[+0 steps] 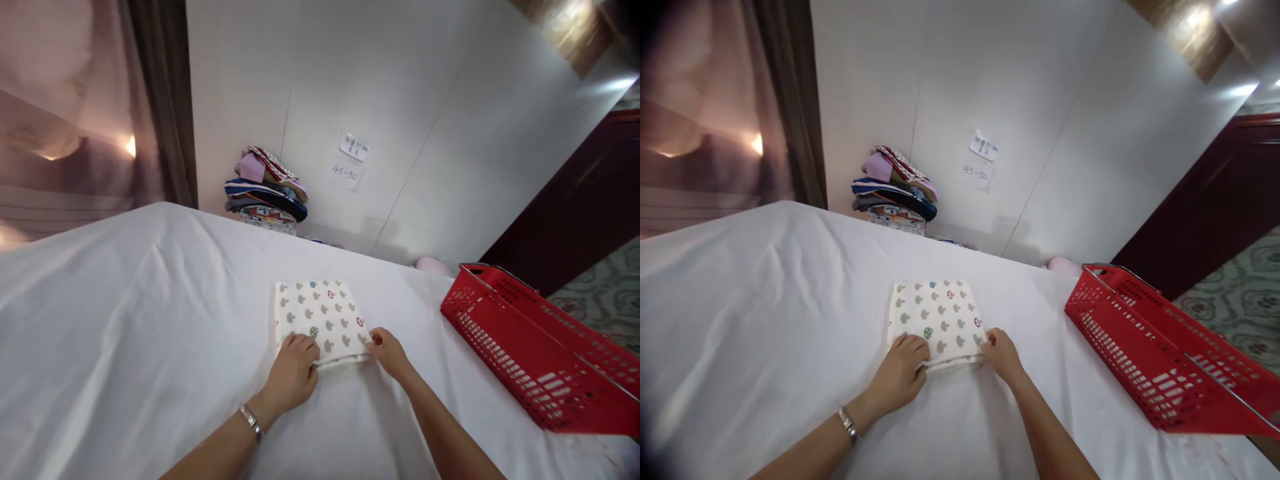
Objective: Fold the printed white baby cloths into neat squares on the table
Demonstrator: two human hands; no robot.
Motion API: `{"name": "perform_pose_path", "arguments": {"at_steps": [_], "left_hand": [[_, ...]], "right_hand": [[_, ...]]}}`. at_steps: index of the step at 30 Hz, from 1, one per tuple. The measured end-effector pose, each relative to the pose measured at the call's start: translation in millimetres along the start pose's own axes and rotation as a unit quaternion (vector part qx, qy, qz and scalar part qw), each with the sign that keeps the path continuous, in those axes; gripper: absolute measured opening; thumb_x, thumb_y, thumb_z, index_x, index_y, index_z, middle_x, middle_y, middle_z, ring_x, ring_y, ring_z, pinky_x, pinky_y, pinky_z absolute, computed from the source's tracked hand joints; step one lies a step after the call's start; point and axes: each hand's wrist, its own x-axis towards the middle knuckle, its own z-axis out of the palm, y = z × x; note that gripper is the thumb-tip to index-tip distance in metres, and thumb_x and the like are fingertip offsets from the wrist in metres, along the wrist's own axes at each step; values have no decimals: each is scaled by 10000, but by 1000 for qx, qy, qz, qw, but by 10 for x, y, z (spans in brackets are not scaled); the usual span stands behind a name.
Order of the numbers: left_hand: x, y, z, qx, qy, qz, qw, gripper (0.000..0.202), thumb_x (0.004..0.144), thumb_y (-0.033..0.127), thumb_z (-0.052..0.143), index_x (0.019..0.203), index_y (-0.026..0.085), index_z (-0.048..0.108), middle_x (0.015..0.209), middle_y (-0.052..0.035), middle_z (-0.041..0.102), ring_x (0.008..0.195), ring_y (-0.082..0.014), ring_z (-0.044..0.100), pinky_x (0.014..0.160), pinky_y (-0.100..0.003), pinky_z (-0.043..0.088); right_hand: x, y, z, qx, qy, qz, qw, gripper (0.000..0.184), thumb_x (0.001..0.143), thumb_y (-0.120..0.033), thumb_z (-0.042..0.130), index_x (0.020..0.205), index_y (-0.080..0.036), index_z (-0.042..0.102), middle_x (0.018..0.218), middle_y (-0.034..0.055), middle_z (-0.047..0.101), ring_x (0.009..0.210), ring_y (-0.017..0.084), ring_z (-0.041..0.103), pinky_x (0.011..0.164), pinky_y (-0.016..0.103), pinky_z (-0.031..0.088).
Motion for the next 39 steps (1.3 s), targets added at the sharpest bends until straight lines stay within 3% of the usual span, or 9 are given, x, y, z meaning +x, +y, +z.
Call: {"name": "perform_pose_path", "arguments": {"at_steps": [3, 8, 13, 18, 21, 26, 31, 35, 39], "left_hand": [[-3, 16, -16, 2, -10, 7, 1000, 133, 647, 82, 477, 719, 191, 505, 812, -35, 539, 840, -202, 463, 812, -375, 339], [-23, 23, -1, 9, -8, 5, 1000, 130, 659, 100, 502, 750, 190, 525, 834, -38, 552, 862, -207, 470, 830, -382, 339], [-28, 35, -11, -7, 8, -9, 1000, 20, 713, 174, 546, 721, 190, 538, 811, -33, 570, 833, -198, 494, 831, -388, 364], [15, 19, -98, -49, 38, -48, 997, 186, 842, 271, 482, 695, 190, 563, 759, -25, 605, 783, -170, 545, 779, -360, 423], [0, -16, -68, -11, 33, -16, 999, 227, 854, 315, 487, 1019, 211, 604, 1106, -66, 625, 1075, -222, 522, 942, -427, 382], [-98, -88, 110, 68, -72, 44, 994, 587, 835, 429, 516, 1372, 252, 357, 1419, -82, 406, 1321, -278, 321, 1078, -543, 217], [-118, -88, 136, 85, -114, 42, 989, 735, 751, 426, 640, 1394, 328, 299, 1473, -82, 310, 1353, -319, 247, 1069, -594, 184], [-117, -67, 89, 70, -113, 49, 990, 719, 725, 404, 677, 1363, 359, 348, 1481, -75, 293, 1356, -332, 233, 1072, -603, 159], [-117, -38, 55, 66, -128, 33, 989, 624, 753, 312, 657, 1323, 365, 408, 1469, -62, 322, 1358, -318, 235, 1077, -593, 158]], "right_hand": [[-39, -215, 53, -86, 67, -202, 973, 429, 817, -301, 485, 1236, -209, 504, 1315, 90, 492, 1230, 233, 432, 1008, 404, 378], [-208, -252, 414, -223, -105, -334, 910, 595, 855, -338, 485, 1411, -213, 315, 1467, 83, 306, 1364, 255, 229, 1104, 508, 192], [-275, -62, 586, -283, -108, -342, 890, 701, 815, -307, 539, 1440, -186, 244, 1488, 96, 235, 1376, 260, 187, 1115, 519, 149], [-276, -87, 579, -276, -102, -345, 891, 716, 796, -283, 565, 1437, -233, 251, 1489, 75, 225, 1378, 267, 179, 1109, 534, 151], [-286, -129, 557, -258, -111, -332, 900, 690, 796, -279, 567, 1425, -231, 289, 1489, 75, 221, 1380, 268, 167, 1111, 536, 129], [-226, -184, 349, -135, -197, -295, 925, 555, 844, -388, 528, 1358, -207, 423, 1444, 88, 332, 1358, 246, 247, 1116, 498, 145], [126, -399, 263, -15, -125, -230, 965, 355, 897, -388, 426, 1110, -220, 655, 1256, 64, 575, 1235, 199, 458, 1066, 393, 313], [602, -762, 456, -85, -76, -280, 953, 444, 895, -383, 418, 1297, -217, 505, 1436, 53, 369, 1358, 209, 252, 1101, 411, 227], [1058, -963, 757, -217, -88, -268, 935, 541, 914, -430, 368, 1407, -210, 330, 1517, 57, 164, 1399, 226, 72, 1115, 453, 78]]}}
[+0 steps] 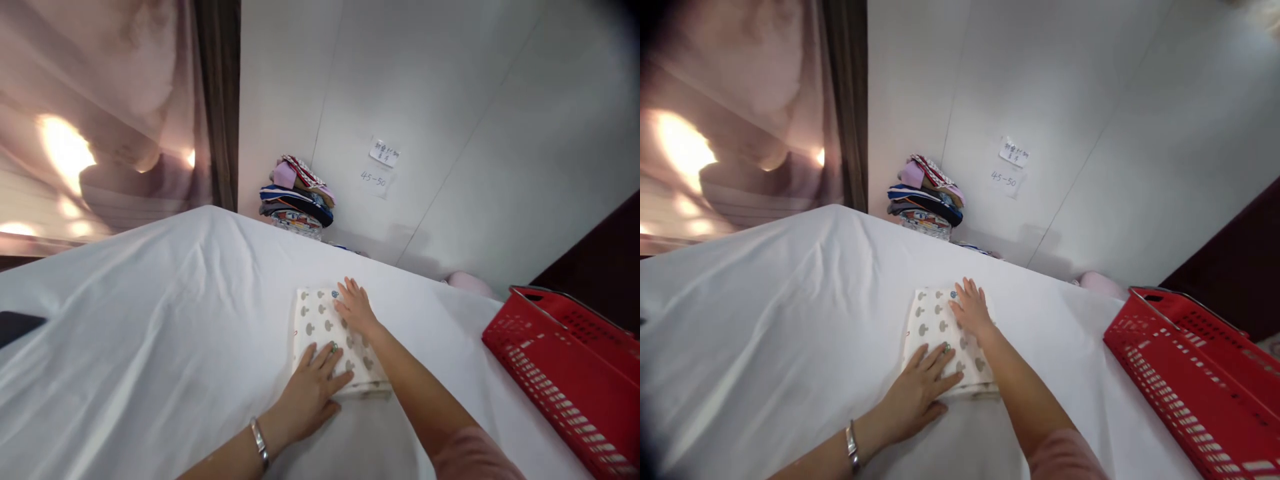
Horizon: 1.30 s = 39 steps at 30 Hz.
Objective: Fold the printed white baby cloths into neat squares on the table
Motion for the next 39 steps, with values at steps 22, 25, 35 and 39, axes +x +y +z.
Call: {"name": "perform_pose_path", "arguments": {"at_steps": [22, 25, 35, 39], "left_hand": [[-5, -17, 131, 12, 33, -3, 999, 460, 839, 421, 534, 1286, 342, 461, 1437, -75, 373, 1339, -288, 274, 1079, -544, 152], [-1, -17, 141, 16, 32, 2, 999, 447, 845, 422, 523, 1281, 336, 467, 1430, -79, 383, 1336, -286, 275, 1074, -537, 157], [10, -8, 146, 39, 45, 7, 998, 429, 823, 417, 535, 1242, 332, 496, 1400, -72, 413, 1317, -289, 296, 1060, -523, 162], [-21, -8, 130, 34, 72, 6, 997, 460, 800, 395, 567, 1245, 313, 486, 1368, -70, 446, 1299, -276, 326, 1066, -502, 180]], "right_hand": [[258, 140, 266, -65, -117, 71, 988, 585, 920, -512, 252, 1440, -244, 237, 1524, 27, 144, 1399, 201, 67, 1105, 449, 20], [118, 226, 232, -59, -86, 99, 990, 584, 905, -498, 311, 1425, -233, 283, 1519, 56, 165, 1397, 232, 79, 1101, 467, 65], [-831, 632, 135, 125, -6, 267, 956, 707, 827, -438, 424, 1432, -120, 243, 1433, 109, 365, 1285, 217, 392, 1057, 326, 305], [-1055, 637, 111, 107, -5, 304, 946, 708, 802, -500, 453, 1397, -138, 328, 1384, 121, 436, 1260, 235, 428, 1019, 335, 354]]}}
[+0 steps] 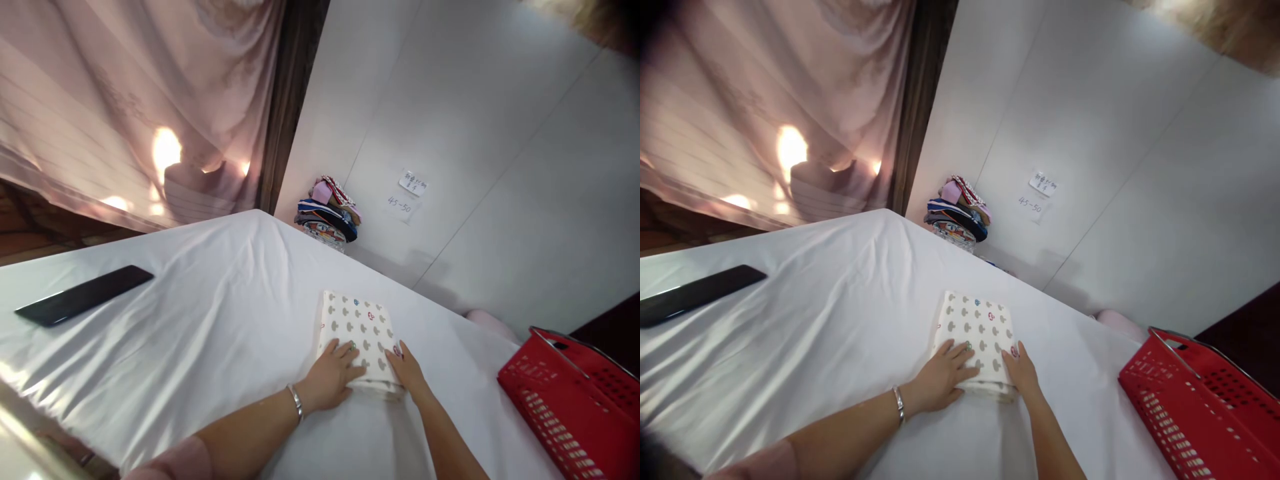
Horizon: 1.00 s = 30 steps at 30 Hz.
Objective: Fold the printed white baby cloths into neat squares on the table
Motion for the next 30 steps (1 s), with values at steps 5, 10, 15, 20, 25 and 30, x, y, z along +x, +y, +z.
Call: {"name": "perform_pose_path", "arguments": {"at_steps": [5, 10, 15, 20, 25, 30], "left_hand": [[8, -10, -53, -7, 2, -5, 1000, 458, 792, 362, 579, 1238, 297, 500, 1349, -67, 471, 1288, -273, 348, 1067, -496, 197], [-125, 196, -111, -13, -39, 16, 999, 455, 820, 339, 540, 1268, 282, 481, 1373, -90, 449, 1303, -303, 333, 1064, -542, 193], [-404, 473, -184, -125, -19, 40, 991, 463, 793, 429, 579, 1225, 276, 518, 1366, -63, 470, 1293, -262, 369, 1093, -476, 221], [-322, 218, -264, -213, 129, -213, 945, 487, 813, 469, 530, 1221, 203, 532, 1422, -103, 393, 1305, -249, 355, 1072, -410, 307], [30, -241, -301, -353, 126, -486, 789, 643, 751, 444, 606, 1304, 173, 424, 1304, -125, 521, 1159, -243, 521, 967, -323, 402], [367, -445, -284, -374, 117, -526, 755, 659, 676, 362, 682, 1246, 133, 444, 1229, -163, 572, 1044, -248, 591, 809, -281, 471]], "right_hand": [[-174, -3, -21, 29, 0, -21, 999, 579, 780, -488, 479, 1223, -118, 519, 1231, 141, 577, 1170, 276, 515, 959, 372, 404], [-424, 120, -136, 228, -34, -45, 972, 543, 717, -473, 586, 1155, -153, 556, 1107, 90, 655, 999, 253, 620, 848, 342, 487], [-713, 458, -191, 242, 2, 9, 970, 722, 637, -487, 666, 1251, -147, 496, 1191, 107, 612, 1078, 266, 579, 924, 355, 454], [-804, 554, -161, 204, -3, 6, 979, 774, 660, -531, 618, 1284, -99, 470, 1274, 145, 545, 1172, 276, 508, 1005, 365, 383], [-754, 531, -160, 189, 9, 40, 981, 802, 676, -565, 614, 1322, -123, 436, 1324, 149, 498, 1212, 280, 471, 1033, 390, 349], [-829, 440, -229, 286, -40, 31, 957, 610, 681, -509, 667, 1183, -185, 547, 1163, 97, 629, 1057, 264, 593, 926, 387, 456]]}}
